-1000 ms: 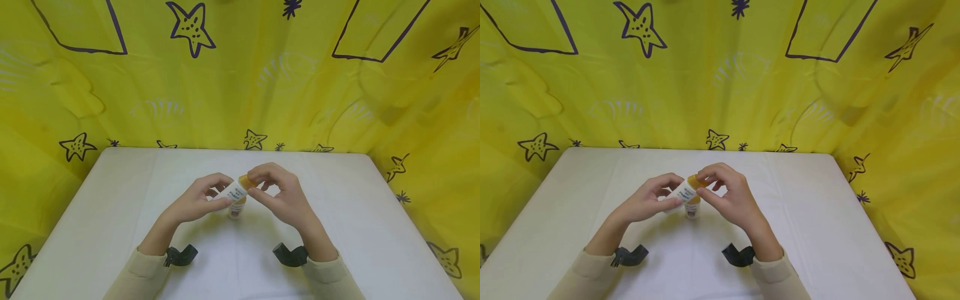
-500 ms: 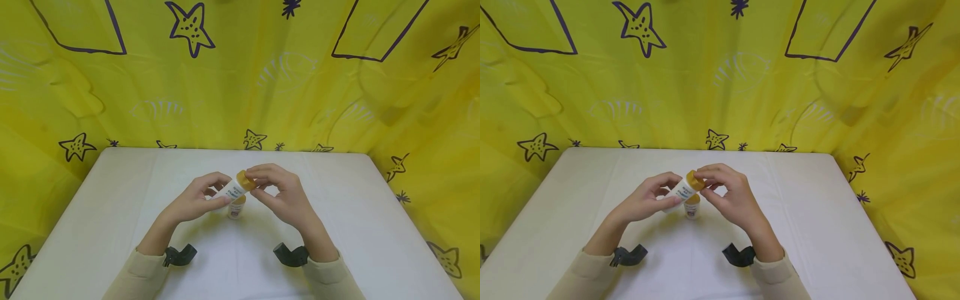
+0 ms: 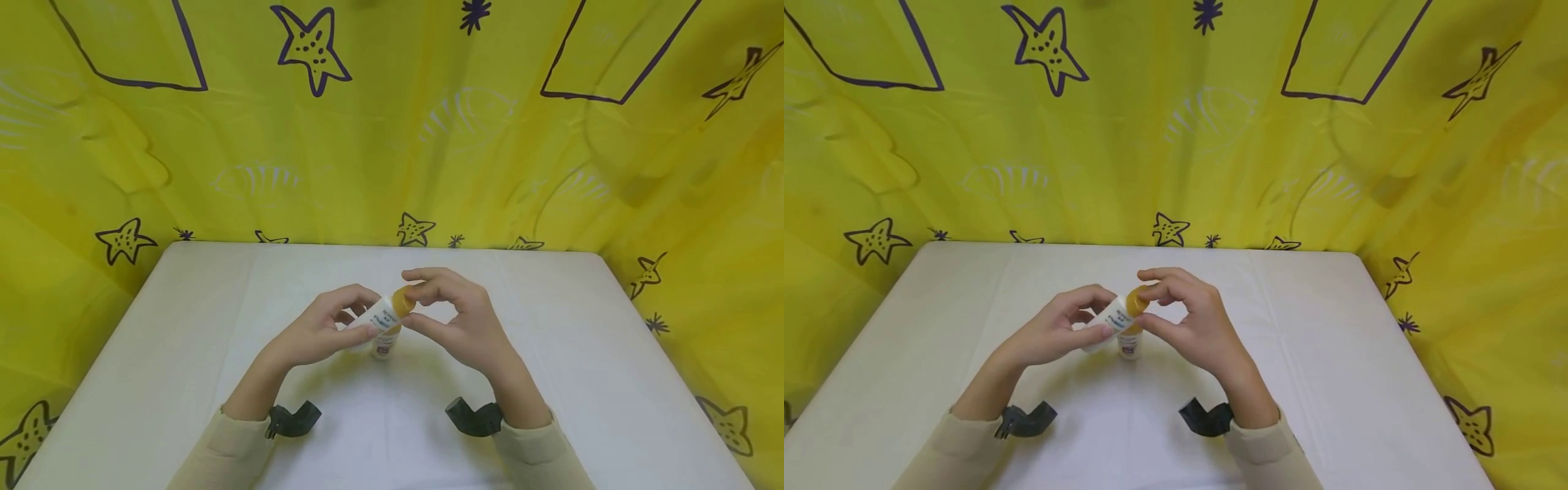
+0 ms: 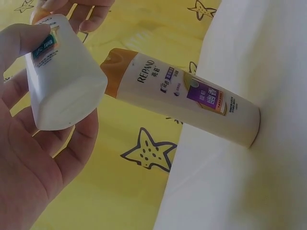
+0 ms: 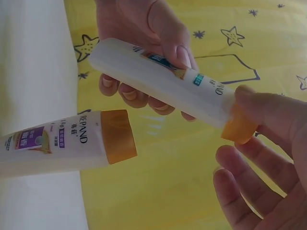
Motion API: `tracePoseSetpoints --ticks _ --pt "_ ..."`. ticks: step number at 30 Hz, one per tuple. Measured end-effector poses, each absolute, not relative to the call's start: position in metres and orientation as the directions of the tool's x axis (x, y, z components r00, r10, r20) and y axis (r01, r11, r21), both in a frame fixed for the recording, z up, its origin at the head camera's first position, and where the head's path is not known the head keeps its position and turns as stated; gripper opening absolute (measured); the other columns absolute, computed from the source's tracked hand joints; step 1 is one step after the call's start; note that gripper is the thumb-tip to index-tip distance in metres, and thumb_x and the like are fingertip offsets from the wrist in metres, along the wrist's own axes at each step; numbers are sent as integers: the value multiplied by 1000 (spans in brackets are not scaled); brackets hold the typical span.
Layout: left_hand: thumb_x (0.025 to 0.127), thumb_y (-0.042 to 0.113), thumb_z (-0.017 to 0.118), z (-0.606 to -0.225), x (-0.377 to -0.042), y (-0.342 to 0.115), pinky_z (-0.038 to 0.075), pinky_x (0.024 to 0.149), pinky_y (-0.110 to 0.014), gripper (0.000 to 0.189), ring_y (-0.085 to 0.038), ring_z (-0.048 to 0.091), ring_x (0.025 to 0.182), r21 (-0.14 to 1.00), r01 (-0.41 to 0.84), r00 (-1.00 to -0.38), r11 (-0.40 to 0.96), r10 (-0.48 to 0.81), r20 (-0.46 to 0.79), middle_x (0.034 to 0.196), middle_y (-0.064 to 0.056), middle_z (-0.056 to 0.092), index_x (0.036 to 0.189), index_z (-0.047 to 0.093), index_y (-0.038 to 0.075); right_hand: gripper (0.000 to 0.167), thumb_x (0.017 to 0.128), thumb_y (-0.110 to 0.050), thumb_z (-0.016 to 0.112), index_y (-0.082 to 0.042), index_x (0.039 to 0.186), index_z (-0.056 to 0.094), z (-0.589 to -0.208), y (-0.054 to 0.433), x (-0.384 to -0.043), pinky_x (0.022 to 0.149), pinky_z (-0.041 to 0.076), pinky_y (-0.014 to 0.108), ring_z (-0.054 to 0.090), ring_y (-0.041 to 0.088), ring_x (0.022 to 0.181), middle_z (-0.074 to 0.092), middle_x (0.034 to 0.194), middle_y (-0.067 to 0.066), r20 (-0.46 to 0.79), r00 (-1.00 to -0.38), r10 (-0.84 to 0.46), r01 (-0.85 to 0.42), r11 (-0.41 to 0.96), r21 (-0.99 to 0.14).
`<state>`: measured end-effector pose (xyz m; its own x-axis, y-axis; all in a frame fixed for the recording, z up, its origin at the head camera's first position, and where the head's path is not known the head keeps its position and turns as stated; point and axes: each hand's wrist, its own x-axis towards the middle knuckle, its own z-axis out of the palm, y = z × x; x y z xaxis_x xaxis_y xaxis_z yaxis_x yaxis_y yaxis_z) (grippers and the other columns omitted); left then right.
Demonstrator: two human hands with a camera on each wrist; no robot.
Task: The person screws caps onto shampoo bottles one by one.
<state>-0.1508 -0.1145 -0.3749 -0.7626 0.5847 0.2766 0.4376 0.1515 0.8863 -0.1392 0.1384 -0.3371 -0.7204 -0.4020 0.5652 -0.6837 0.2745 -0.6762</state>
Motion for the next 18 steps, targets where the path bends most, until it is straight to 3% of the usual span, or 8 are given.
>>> tracePoseSetpoints --ticks 8,18 --pt "91 14 72 -372 -148 -113 54 81 -41 28 -26 62 95 874 455 -753 169 597 276 110 6 66 117 65 23 20 79 -7 84 -13 83 65 -338 136 -138 80 57 30 69 16 100 74 108 1 539 -744 -395 -653 262 -710" --pt "93 14 70 -372 -149 -115 54 81 -41 27 -23 62 94 869 466 -755 168 588 291 111 4 67 118 64 19 23 79 0 82 -7 99 71 -339 136 -139 71 60 31 68 18 97 72 108 9 588 -702 -402 -697 217 -683"
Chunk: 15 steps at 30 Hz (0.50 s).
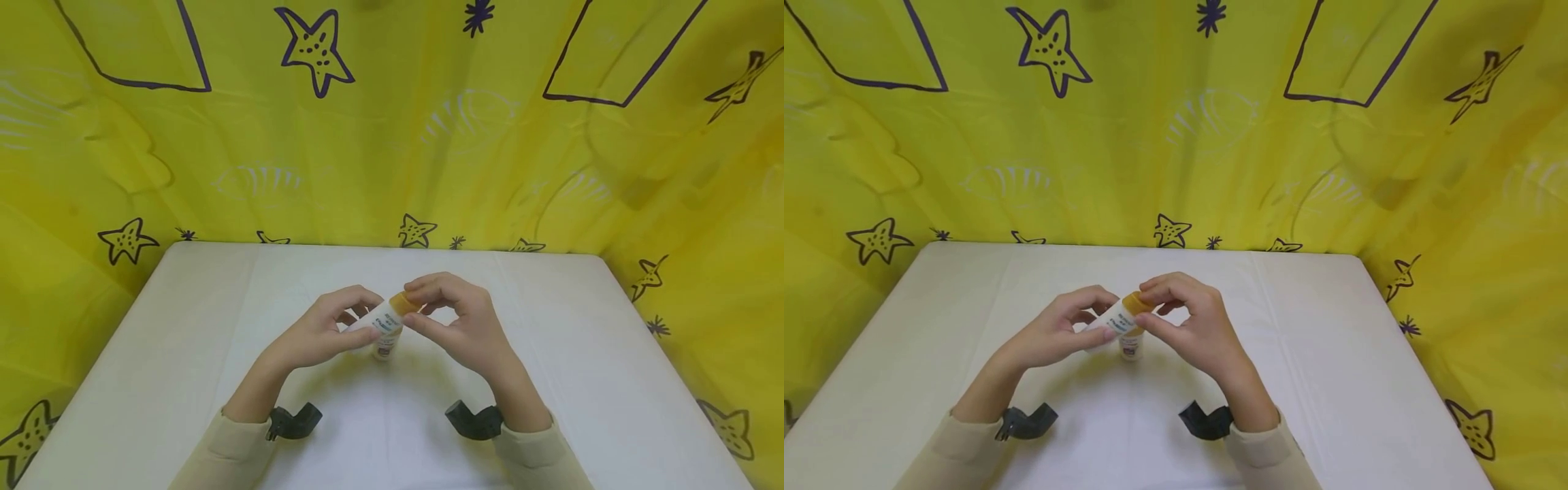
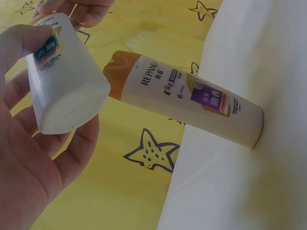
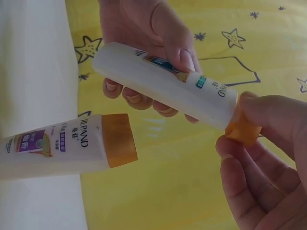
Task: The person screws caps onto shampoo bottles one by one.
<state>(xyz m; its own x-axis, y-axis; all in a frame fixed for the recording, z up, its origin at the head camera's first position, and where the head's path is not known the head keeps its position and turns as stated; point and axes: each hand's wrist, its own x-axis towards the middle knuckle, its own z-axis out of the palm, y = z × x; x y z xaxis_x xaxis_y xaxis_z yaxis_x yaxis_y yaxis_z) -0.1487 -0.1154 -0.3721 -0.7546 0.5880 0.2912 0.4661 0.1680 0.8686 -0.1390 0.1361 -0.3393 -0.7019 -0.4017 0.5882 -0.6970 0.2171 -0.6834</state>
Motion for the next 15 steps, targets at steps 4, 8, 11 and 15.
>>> tracePoseSetpoints --ticks 4,8,11,15 --pt "93 14 70 -371 -148 -116 55 81 -40 27 -21 62 94 870 455 -775 192 567 280 111 4 66 119 64 18 31 79 2 82 -5 107 72 -339 136 -137 72 60 30 69 18 96 71 113 10 589 -702 -399 -698 225 -680" --pt "93 15 70 -371 -148 -117 55 81 -42 28 -19 62 94 868 447 -787 214 555 269 113 4 66 120 64 18 35 79 7 79 -4 112 71 -339 135 -137 73 60 28 69 18 98 69 118 9 586 -701 -406 -700 236 -674" --pt "93 16 70 -371 -149 -118 55 81 -41 28 -19 62 95 867 450 -786 215 557 270 113 4 66 120 63 18 35 80 10 76 -3 112 72 -340 136 -139 74 60 27 69 19 97 69 118 10 595 -691 -411 -712 243 -659" --pt "93 15 70 -370 -150 -119 55 80 -39 27 -19 62 95 868 453 -780 201 561 277 113 4 66 120 64 19 32 80 7 78 -3 110 72 -341 135 -141 74 60 27 70 18 93 70 115 11 611 -677 -410 -725 234 -648"
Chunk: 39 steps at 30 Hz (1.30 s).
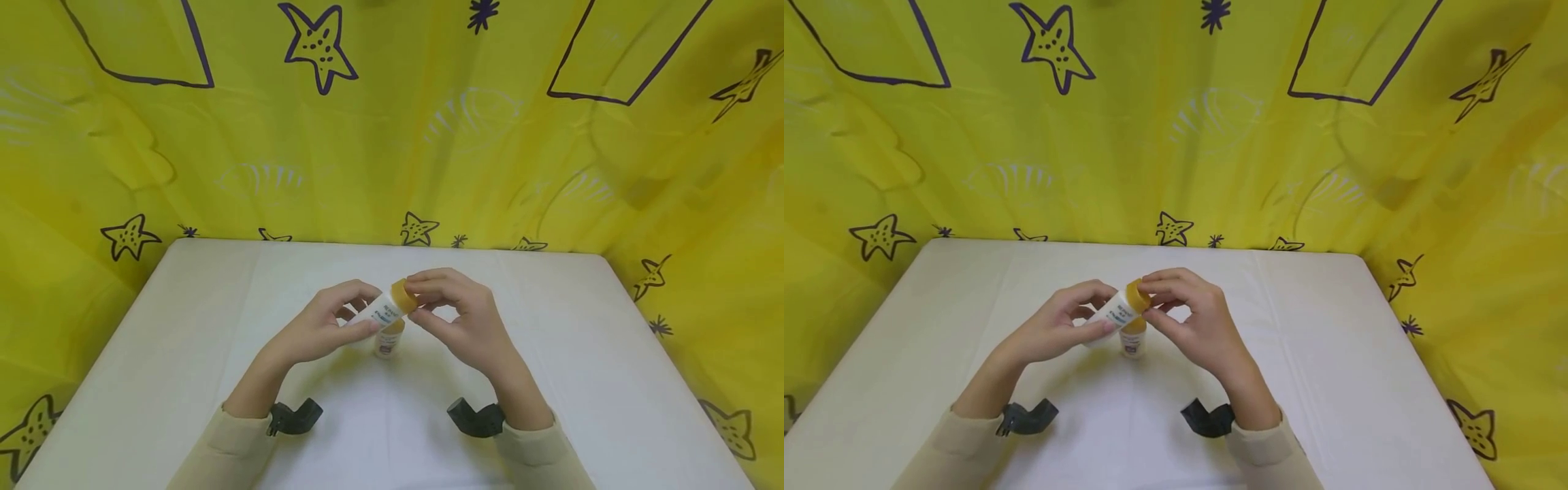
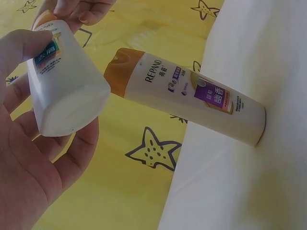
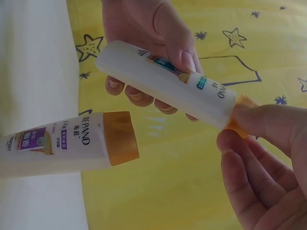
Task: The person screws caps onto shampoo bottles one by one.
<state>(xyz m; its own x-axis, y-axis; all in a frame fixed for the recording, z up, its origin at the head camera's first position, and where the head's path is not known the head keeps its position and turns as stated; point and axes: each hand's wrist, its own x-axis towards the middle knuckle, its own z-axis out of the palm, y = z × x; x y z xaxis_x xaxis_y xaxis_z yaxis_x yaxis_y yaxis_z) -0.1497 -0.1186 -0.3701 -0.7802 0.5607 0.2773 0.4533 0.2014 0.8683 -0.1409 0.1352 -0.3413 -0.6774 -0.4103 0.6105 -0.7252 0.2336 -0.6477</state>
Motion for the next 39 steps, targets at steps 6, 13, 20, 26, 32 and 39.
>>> tracePoseSetpoints --ticks 6,13,20,26,32,39 --pt "93 14 70 -371 -150 -116 54 81 -41 27 -22 62 95 871 456 -770 183 572 283 113 4 66 119 64 20 23 78 -1 83 -9 98 72 -340 135 -141 78 59 30 66 19 105 70 115 7 596 -702 -391 -704 251 -664" --pt "92 14 71 -372 -148 -115 54 81 -42 27 -22 62 93 871 458 -765 177 578 284 112 4 66 118 64 20 20 79 -4 83 -10 92 69 -339 134 -139 79 59 31 67 17 102 71 111 3 568 -725 -389 -679 264 -685" --pt "92 15 71 -371 -148 -115 54 80 -42 27 -21 62 94 866 463 -769 190 571 286 112 4 66 118 64 20 25 79 -1 82 -7 100 70 -341 135 -141 69 59 27 67 16 91 71 105 7 586 -706 -398 -694 229 -682" --pt "93 16 71 -372 -149 -117 55 81 -42 27 -19 62 94 863 460 -781 208 557 282 112 4 66 119 64 19 30 81 0 80 -7 108 70 -342 134 -140 71 59 27 67 16 92 68 113 8 586 -697 -414 -701 216 -680" --pt "93 16 71 -374 -150 -118 55 81 -42 27 -19 63 94 865 454 -786 212 554 277 113 4 66 119 64 20 35 81 6 76 -7 113 70 -341 136 -138 73 59 26 67 15 96 66 122 6 569 -693 -443 -706 258 -659" --pt "93 16 71 -373 -150 -117 54 81 -41 28 -20 62 95 862 464 -773 204 569 281 113 5 66 120 64 21 30 83 3 77 -6 111 72 -339 136 -139 73 59 25 71 14 86 67 119 7 586 -674 -449 -730 283 -623"
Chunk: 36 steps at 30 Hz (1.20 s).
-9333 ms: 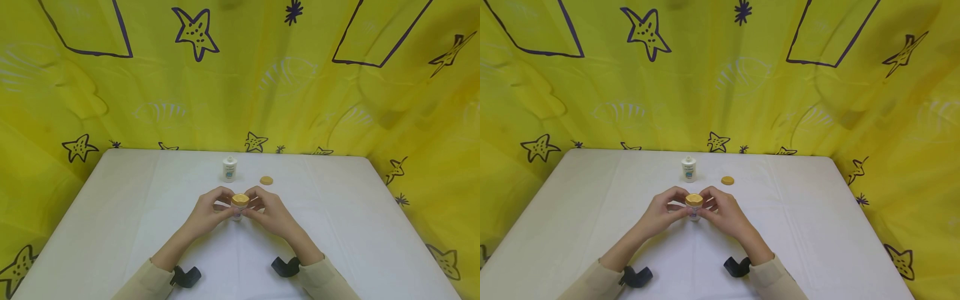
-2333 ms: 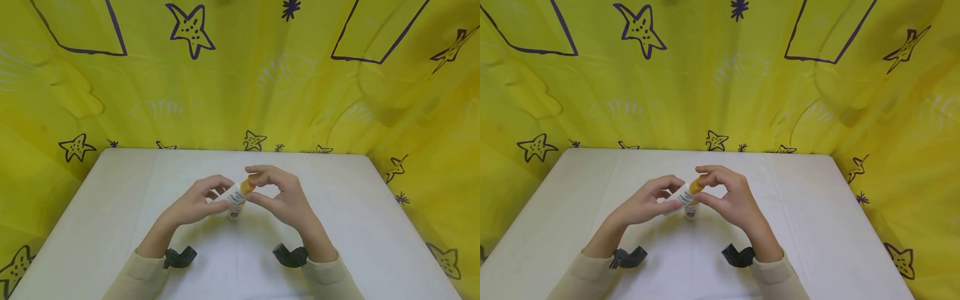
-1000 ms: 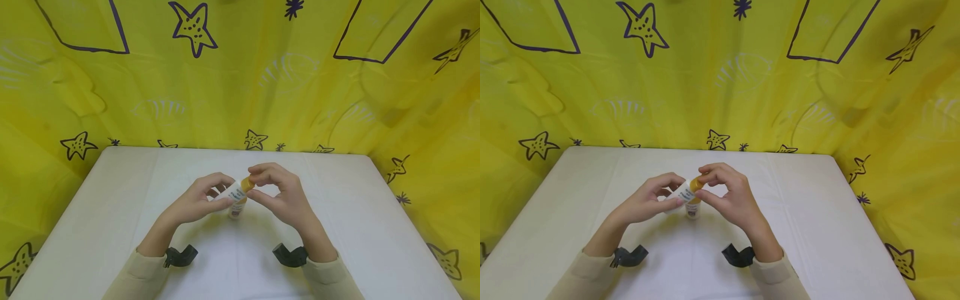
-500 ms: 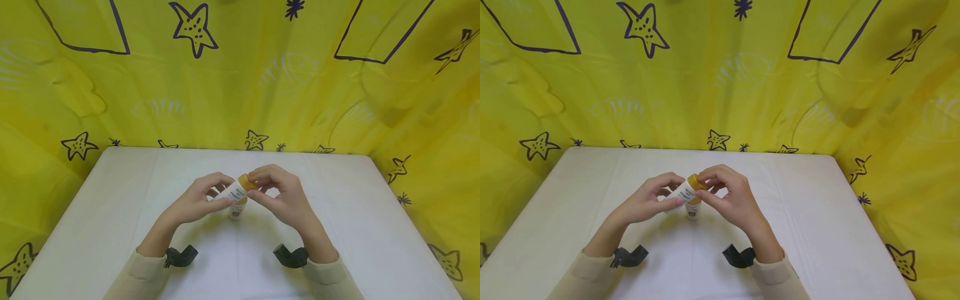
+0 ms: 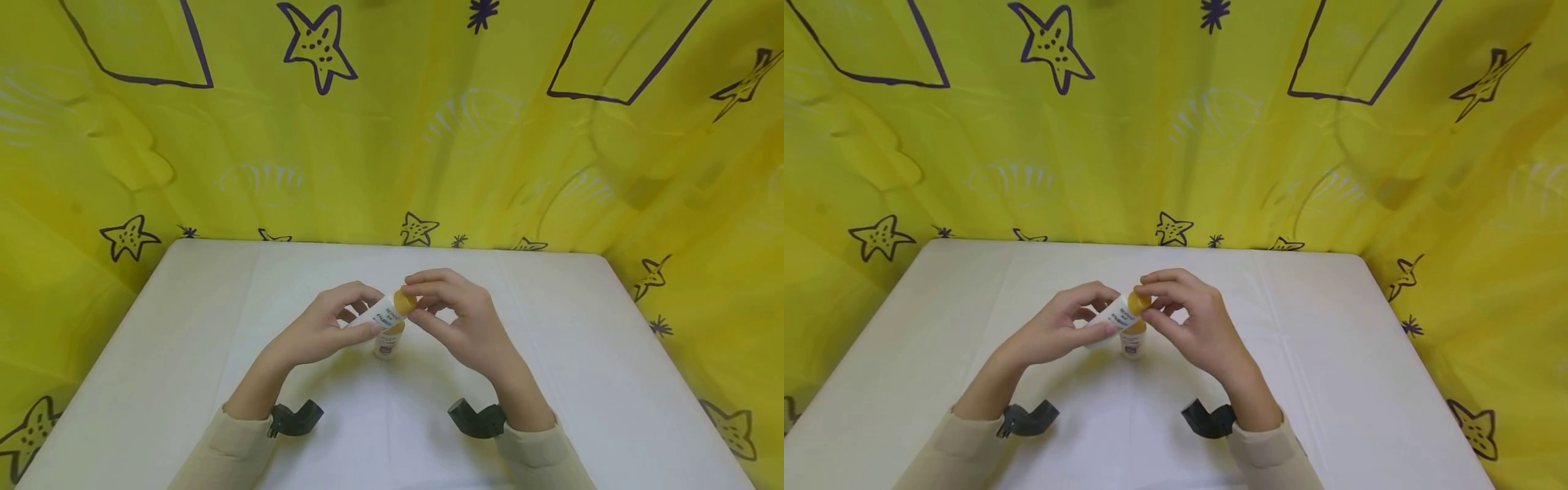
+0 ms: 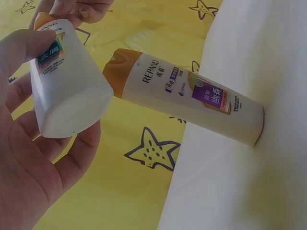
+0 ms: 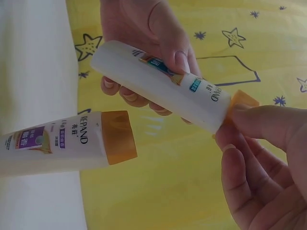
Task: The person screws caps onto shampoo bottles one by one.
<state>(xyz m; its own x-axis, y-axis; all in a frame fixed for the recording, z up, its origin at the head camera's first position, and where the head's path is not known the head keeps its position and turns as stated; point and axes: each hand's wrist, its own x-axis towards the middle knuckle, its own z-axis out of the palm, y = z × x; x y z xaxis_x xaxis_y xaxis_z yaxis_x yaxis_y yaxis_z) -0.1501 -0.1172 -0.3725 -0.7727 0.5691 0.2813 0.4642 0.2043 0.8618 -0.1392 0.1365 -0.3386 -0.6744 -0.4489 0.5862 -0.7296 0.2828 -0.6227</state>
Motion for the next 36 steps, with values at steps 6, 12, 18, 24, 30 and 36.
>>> tracePoseSetpoints --ticks 6,12,18,24,30,36 --pt "93 18 71 -371 -150 -117 54 81 -40 28 -22 62 95 857 473 -767 204 574 286 113 6 66 120 64 22 29 82 0 79 -7 110 72 -340 135 -141 70 58 25 67 15 94 69 115 6 598 -668 -442 -733 257 -630" --pt "93 18 71 -372 -148 -115 54 81 -41 28 -23 62 94 854 480 -764 199 574 296 113 6 66 120 64 22 30 84 -6 79 -13 112 71 -341 135 -141 76 57 30 65 13 101 70 113 -2 567 -700 -435 -702 271 -659" --pt "92 16 72 -374 -147 -113 54 80 -40 30 -19 63 94 856 480 -759 191 580 296 112 8 66 119 63 26 30 84 -3 79 -9 112 70 -344 137 -138 72 58 26 67 14 95 70 110 3 573 -701 -425 -701 260 -664" --pt "92 17 72 -373 -147 -114 55 80 -41 30 -22 62 94 850 489 -758 196 578 303 111 7 65 120 63 24 32 83 -2 79 -8 113 69 -345 137 -138 70 58 25 69 14 92 70 111 4 571 -705 -420 -696 260 -669" --pt "92 18 72 -372 -147 -114 54 79 -40 29 -23 61 94 846 492 -763 207 570 305 108 7 65 119 64 25 32 84 -3 78 -7 114 70 -344 136 -139 68 57 25 67 14 86 71 107 4 576 -702 -420 -701 266 -661" --pt "92 16 72 -371 -146 -114 53 76 -37 28 -20 61 91 820 535 -743 200 573 345 104 6 65 118 65 25 35 82 -5 80 -11 115 70 -342 134 -139 65 56 25 65 11 76 70 93 -1 556 -728 -401 -676 281 -682"
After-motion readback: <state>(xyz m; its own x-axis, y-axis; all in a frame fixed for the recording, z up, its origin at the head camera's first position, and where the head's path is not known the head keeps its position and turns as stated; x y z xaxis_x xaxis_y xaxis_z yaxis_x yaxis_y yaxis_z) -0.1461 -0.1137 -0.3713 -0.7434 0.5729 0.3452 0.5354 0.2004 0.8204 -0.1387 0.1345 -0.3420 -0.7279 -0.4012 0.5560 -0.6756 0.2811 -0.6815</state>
